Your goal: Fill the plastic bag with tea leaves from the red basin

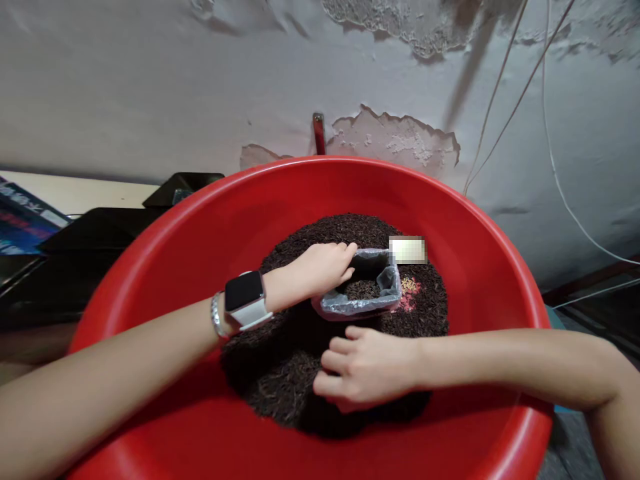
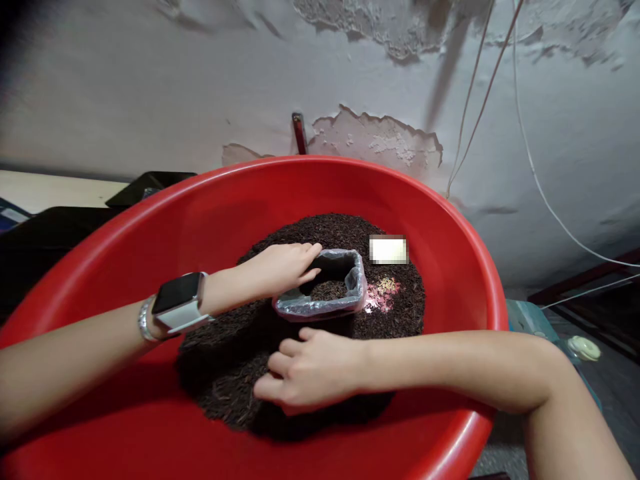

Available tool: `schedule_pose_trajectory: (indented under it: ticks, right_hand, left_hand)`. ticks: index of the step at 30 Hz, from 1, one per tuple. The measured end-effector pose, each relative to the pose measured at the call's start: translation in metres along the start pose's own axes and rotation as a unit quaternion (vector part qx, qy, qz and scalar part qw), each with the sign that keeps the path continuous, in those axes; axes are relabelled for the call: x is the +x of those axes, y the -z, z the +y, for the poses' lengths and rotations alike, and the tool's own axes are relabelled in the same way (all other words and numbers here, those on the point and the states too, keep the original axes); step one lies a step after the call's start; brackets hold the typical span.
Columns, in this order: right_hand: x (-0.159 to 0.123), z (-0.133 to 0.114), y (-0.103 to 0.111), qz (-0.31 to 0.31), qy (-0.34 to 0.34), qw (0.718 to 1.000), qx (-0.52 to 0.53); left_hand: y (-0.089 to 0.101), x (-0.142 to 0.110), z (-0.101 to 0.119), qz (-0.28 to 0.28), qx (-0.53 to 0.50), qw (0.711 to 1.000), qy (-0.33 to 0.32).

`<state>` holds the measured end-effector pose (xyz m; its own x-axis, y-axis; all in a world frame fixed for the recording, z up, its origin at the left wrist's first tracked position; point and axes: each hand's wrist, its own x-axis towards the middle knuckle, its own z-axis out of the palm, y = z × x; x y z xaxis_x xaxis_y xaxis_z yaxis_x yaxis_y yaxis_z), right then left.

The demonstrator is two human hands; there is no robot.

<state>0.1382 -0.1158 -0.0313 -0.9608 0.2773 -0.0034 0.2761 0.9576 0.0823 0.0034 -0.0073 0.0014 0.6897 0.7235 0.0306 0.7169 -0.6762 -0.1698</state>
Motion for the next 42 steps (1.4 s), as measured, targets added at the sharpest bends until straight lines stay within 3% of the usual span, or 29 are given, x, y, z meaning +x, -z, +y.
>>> schedule_pose_trajectory:
  ticks: [2,5,7,11,16,30,35,39,42]
  right_hand:
    - [-0.004,-0.008,-0.014,-0.136,-0.051,0.989,0.028]
    - [-0.009,-0.003,-0.029,-0.331,-0.171,0.926,0.059]
    - [-0.009,0.006,-0.031,-0.402,-0.178,0.893,0.094]
    - [-0.003,0.016,-0.026,-0.462,-0.146,0.862,0.147]
    - [0.001,0.012,-0.022,-0.49,-0.133,0.847,0.158]
    - [-0.001,-0.003,-0.023,-0.416,-0.114,0.888,0.162]
    - [0.0,-0.005,-0.021,-0.405,-0.119,0.888,0.179]
    - [0.003,-0.004,-0.017,-0.396,-0.119,0.886,0.21]
    - [0.005,-0.002,-0.006,-0.351,-0.112,0.903,0.221]
  left_hand:
    - [-0.001,0.0,0.0,0.0,0.004,1.0,0.0]
    - [-0.001,0.001,0.0,0.003,0.007,1.0,-0.007]
    - [-0.001,0.001,0.0,0.004,0.006,1.0,-0.009]
    - [0.0,0.001,-0.001,-0.003,0.008,1.0,-0.004]
    - [0.0,0.001,0.0,-0.008,0.007,1.0,-0.001]
    - [0.001,0.0,0.0,-0.001,-0.015,1.0,-0.006]
    - [0.003,0.0,0.001,-0.006,-0.014,1.0,-0.005]
    - [0.004,0.0,0.001,-0.011,-0.014,1.0,-0.002]
    - [0.004,-0.001,0.001,-0.014,-0.011,1.0,-0.003]
